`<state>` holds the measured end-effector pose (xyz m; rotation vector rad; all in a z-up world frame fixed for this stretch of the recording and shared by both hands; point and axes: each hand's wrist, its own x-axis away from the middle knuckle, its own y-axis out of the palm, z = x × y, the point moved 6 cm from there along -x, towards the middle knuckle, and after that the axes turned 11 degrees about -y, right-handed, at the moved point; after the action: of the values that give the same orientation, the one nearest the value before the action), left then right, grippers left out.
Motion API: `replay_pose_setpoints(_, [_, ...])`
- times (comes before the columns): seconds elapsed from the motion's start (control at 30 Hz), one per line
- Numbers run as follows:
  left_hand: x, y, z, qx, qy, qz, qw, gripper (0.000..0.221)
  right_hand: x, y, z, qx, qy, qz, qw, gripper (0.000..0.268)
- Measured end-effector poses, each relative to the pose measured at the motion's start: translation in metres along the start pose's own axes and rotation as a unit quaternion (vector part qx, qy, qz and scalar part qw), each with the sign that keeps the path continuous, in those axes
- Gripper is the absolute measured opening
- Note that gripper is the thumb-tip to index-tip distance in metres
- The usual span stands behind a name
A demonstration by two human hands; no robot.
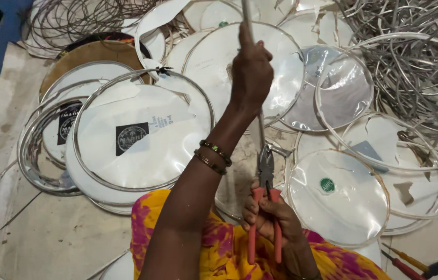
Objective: The person assembles drum heads by inserting a plastic film into a metal ring and using a tool to tuck the edges into the frame.
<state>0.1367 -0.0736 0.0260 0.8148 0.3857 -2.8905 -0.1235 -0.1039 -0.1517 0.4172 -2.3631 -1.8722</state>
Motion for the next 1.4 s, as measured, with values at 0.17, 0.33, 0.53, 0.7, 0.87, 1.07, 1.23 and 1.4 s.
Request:
replay_pose_setpoints(0.17, [-0.009, 0.045, 0.001, -0.028, 0.001, -0.015, 1.0, 0.062, 0.004, -0.008, -0.015, 0.002, -0.04, 0.023, 0.999, 0.037])
replay_pose_setpoints(0.33, [-0.088, 0.009, -0.035, -0.043, -0.093, 0.029, 0.994, 0.063, 0.064, -0.019, 0.019, 0.048, -0.016, 0.05, 0.997, 0.033])
replay_pose_setpoints(0.53, [-0.091, -0.05, -0.065, 0.017, -0.228, -0.017, 0.973, 0.077, 0.067, -0.044, 0.014, 0.085, 0.084, 0.103, 0.987, 0.051])
replay_pose_setpoints(0.7, [-0.014, -0.061, -0.084, 0.059, -0.07, 0.065, 0.994, 0.08, 0.051, -0.034, 0.024, 0.17, 0.085, 0.096, 0.977, 0.066])
replay_pose_setpoints(0.87, [0.066, -0.072, -0.11, 0.125, -0.241, 0.133, 0.953, 0.066, 0.05, -0.04, 0.034, 0.248, 0.102, 0.101, 0.958, 0.069])
replay_pose_setpoints(1.07, [0.06, -0.107, -0.097, 0.175, -0.184, 0.138, 0.957, 0.054, 0.052, -0.029, 0.042, 0.317, 0.167, 0.009, 0.933, 0.035])
replay_pose_setpoints(1.23, [0.061, -0.125, -0.084, 0.294, -0.198, 0.087, 0.931, 0.048, 0.047, -0.004, 0.051, 0.261, 0.181, -0.069, 0.946, 0.051])
replay_pose_setpoints(1.4, [0.046, -0.156, -0.085, 0.37, -0.236, 0.08, 0.895, 0.047, 0.05, -0.014, 0.046, 0.399, 0.186, -0.119, 0.89, 0.052])
